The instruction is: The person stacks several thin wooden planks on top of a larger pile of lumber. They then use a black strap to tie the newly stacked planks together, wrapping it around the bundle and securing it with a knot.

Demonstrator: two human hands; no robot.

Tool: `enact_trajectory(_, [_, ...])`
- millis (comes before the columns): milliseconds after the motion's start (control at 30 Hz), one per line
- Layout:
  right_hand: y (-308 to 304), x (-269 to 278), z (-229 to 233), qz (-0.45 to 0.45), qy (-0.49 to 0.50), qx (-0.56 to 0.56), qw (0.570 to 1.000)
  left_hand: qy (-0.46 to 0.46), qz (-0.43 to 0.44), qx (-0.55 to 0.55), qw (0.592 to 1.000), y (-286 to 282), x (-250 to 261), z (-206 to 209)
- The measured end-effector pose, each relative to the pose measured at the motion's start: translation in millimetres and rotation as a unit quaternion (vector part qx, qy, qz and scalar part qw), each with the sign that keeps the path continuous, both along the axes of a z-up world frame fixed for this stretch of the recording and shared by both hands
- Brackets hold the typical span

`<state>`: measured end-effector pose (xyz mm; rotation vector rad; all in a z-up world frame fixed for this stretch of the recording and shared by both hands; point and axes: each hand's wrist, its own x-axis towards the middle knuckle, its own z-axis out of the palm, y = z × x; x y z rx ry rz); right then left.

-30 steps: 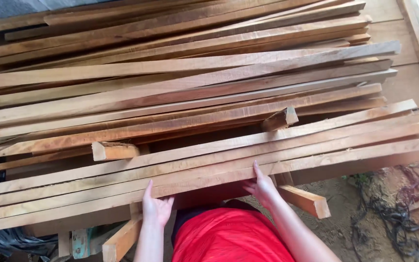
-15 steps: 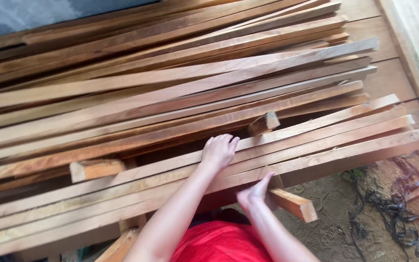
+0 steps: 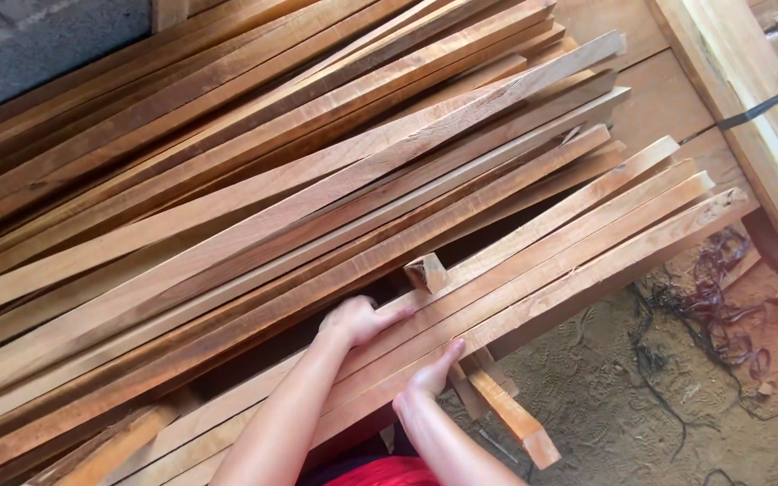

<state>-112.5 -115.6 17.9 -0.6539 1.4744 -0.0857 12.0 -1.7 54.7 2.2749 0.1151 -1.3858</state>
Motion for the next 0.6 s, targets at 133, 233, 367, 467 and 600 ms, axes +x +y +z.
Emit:
enact_trajectory(133, [-0.3, -0.1, -3.0, -0.02, -0.031, -0.002, 0.999, -0.02, 0.006, 0.001, 1.0, 0.2, -3.9, 5.9])
enact_trajectory(233, [-3.4, -2.9, -7.5, 0.021, 0.017, -0.023, 0.999, -0.054, 0.012, 0.011, 0.998, -4.0, -4.1, 27.8])
enact_trajectory(367, [-6.2, -13.2, -12.2, 0.063, -0.047, -0.03, 0.996, -0.178, 0.039, 0.044, 0.982, -1.4, -38.9, 21.8])
enact_trajectory(467, [-23.8, -27.1, -3.2, 0.158, -0.081, 0.03, 0.984, -0.345, 0.055, 0.05, 0.936, 9.8, -95.4, 0.8])
enact_trajectory(600, [-46.5, -58.8, -8.2, 0.559, -0.019, 0.199, 0.804, -0.556, 0.064, 0.112, 0.821, 61.4, -190.4, -30.3])
